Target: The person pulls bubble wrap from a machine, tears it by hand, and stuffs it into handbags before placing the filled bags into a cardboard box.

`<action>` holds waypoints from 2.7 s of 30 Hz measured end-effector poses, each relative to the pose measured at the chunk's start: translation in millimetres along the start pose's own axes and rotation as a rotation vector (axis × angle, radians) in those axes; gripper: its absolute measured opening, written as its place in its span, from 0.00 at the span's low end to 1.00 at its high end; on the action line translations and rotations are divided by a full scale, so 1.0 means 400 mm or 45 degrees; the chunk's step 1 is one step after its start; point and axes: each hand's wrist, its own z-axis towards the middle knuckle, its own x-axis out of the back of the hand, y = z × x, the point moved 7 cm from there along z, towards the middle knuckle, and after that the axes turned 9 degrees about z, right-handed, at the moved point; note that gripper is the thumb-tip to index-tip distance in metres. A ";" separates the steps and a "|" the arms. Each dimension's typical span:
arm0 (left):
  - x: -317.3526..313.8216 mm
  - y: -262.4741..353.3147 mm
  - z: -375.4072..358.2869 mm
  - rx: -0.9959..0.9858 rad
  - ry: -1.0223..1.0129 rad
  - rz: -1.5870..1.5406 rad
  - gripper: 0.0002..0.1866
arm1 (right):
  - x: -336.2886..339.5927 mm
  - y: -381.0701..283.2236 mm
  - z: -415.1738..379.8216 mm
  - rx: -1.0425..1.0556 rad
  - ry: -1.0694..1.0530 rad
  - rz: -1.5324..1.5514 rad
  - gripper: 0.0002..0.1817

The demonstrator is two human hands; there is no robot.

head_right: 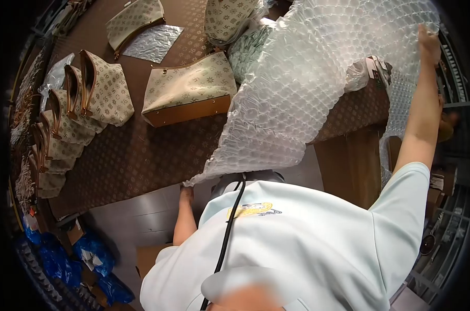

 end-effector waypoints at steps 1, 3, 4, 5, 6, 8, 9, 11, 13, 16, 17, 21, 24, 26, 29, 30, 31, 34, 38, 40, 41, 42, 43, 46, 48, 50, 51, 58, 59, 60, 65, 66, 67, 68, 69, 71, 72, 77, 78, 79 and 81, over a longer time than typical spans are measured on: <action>0.009 0.012 -0.026 -0.001 0.003 -0.003 0.34 | -0.005 -0.003 0.002 0.002 0.000 0.004 0.38; 0.018 0.107 -0.105 -0.257 -0.116 0.269 0.30 | -0.029 -0.036 0.012 0.134 -0.024 0.126 0.36; 0.031 0.193 -0.174 -0.238 -0.045 0.322 0.29 | -0.034 -0.051 0.007 0.128 -0.021 0.145 0.36; 0.038 0.293 -0.261 -0.205 0.025 0.377 0.28 | -0.027 -0.091 -0.014 0.182 -0.011 0.102 0.37; 0.054 0.388 -0.322 -0.262 0.185 0.143 0.28 | -0.020 -0.136 -0.031 0.243 0.001 0.062 0.37; 0.045 0.563 -0.405 -0.323 0.426 -0.171 0.28 | -0.011 -0.234 -0.088 0.358 0.049 0.143 0.38; 0.035 0.626 -0.440 -0.318 0.506 -0.239 0.30 | 0.030 -0.303 -0.158 0.416 0.053 0.171 0.38; -0.041 0.702 -0.492 -0.431 0.215 -0.388 0.33 | 0.079 -0.392 -0.283 0.551 -0.038 0.264 0.39; -0.116 0.737 -0.542 -0.607 -0.238 -0.477 0.39 | 0.103 -0.480 -0.422 0.737 -0.092 0.416 0.34; -0.237 0.703 -0.611 -0.768 -0.603 -0.629 0.37 | 0.102 -0.552 -0.641 0.868 -0.318 0.639 0.33; -0.251 0.675 -0.610 -0.769 -0.600 -0.621 0.37 | 0.107 -0.572 -0.703 0.862 -0.463 0.664 0.32; -0.301 0.574 -0.537 -0.623 -0.644 -0.485 0.23 | 0.157 -0.629 -0.943 0.937 -0.850 1.131 0.25; -0.339 0.598 -0.540 -0.628 -0.420 -0.524 0.10 | 0.262 -0.703 -1.169 1.059 -1.212 1.439 0.28; -0.370 0.636 -0.577 -0.795 -0.298 -0.572 0.08 | 0.309 -0.757 -1.309 1.124 -1.480 1.382 0.33; -0.331 0.607 -0.574 -0.852 -0.417 -0.613 0.12 | 0.388 -0.785 -1.398 1.198 -1.592 1.422 0.37; -0.331 0.615 -0.590 -0.826 -0.515 -0.619 0.16 | 0.417 -0.789 -1.417 1.260 -1.650 1.527 0.39; -0.315 0.642 -0.619 -1.075 -0.193 -0.473 0.24 | 0.441 -0.790 -1.432 1.316 -1.717 1.631 0.41; -0.296 0.653 -0.624 -0.852 -0.477 -0.350 0.28 | 0.471 -0.786 -1.448 1.425 -1.978 1.723 0.35; -0.213 0.693 -0.621 -0.829 -0.147 -0.281 0.26 | 0.468 -0.768 -1.312 1.490 -1.608 1.917 0.24; -0.094 0.689 -0.577 -0.751 0.068 -0.296 0.25 | 0.438 -0.737 -1.073 1.322 -0.904 1.879 0.25; -0.029 0.682 -0.546 -0.747 0.078 -0.304 0.25 | 0.400 -0.717 -0.972 1.220 -0.694 1.747 0.30; 0.039 0.655 -0.492 -0.625 0.081 -0.281 0.24 | 0.366 -0.708 -0.896 1.117 -0.484 1.612 0.35; 0.097 0.621 -0.447 -0.498 0.082 -0.249 0.24 | 0.288 -0.736 -0.891 0.995 -0.749 1.590 0.40; 0.246 0.555 -0.371 -0.462 0.347 -0.068 0.21 | 0.102 -0.798 -1.087 0.887 -1.486 0.998 0.52; 0.349 0.508 -0.324 -0.385 0.427 -0.047 0.16 | 0.039 -0.795 -1.273 1.077 -1.523 0.609 0.55; 0.403 0.470 -0.327 -0.314 0.511 -0.035 0.12 | 0.011 -0.791 -1.429 1.243 -1.437 0.579 0.55; 0.429 0.458 -0.343 -0.272 0.583 0.054 0.08 | 0.028 -0.785 -1.491 1.267 -1.441 0.666 0.55; 0.357 0.523 -0.393 -0.359 0.605 -0.139 0.05 | -0.105 -0.901 -1.492 1.180 -1.142 0.789 0.43; 0.333 0.543 -0.373 -0.437 0.519 -0.225 0.05 | -0.141 -0.940 -1.456 1.157 -1.081 0.754 0.41; 0.340 0.556 -0.353 -0.437 0.521 -0.223 0.05 | -0.170 -0.964 -1.399 1.001 -1.168 0.874 0.41; 0.374 0.557 -0.320 -0.455 0.483 -0.333 0.09 | -0.288 -0.869 -1.113 0.165 -1.540 1.465 0.40; 0.375 0.546 -0.307 -0.455 0.467 -0.329 0.09 | -0.286 -0.821 -1.108 0.134 -1.728 1.438 0.39; 0.368 0.539 -0.287 -0.490 0.412 -0.276 0.10 | -0.269 -0.764 -1.113 0.093 -1.914 1.400 0.39; 0.354 0.540 -0.270 -0.526 0.351 -0.223 0.12 | -0.250 -0.701 -1.108 -0.011 -1.982 1.435 0.40; 0.337 0.553 -0.260 -0.531 0.322 -0.216 0.12 | -0.221 -0.642 -1.102 -0.114 -2.039 1.476 0.42; 0.300 0.575 -0.256 -0.462 0.245 -0.150 0.12 | -0.088 -0.539 -1.071 -0.324 -2.233 1.594 0.50; 0.293 0.578 -0.241 -0.464 0.227 -0.136 0.12 | -0.084 -0.482 -1.075 -0.337 -2.271 1.696 0.52; 0.251 0.571 -0.177 -0.351 0.018 0.234 0.15 | -0.236 -0.312 -1.282 -0.735 -2.613 1.651 0.44; 0.211 0.595 -0.228 -0.341 0.072 0.254 0.19 | -0.265 -0.285 -1.322 -0.719 -2.592 1.434 0.45; 0.175 0.600 -0.235 -0.331 -0.232 0.228 0.25 | -0.264 -0.261 -1.325 -0.551 -2.389 1.120 0.49; 0.200 0.588 -0.209 -0.257 -0.137 0.441 0.18 | -0.236 -0.260 -1.332 -0.377 -2.224 1.088 0.36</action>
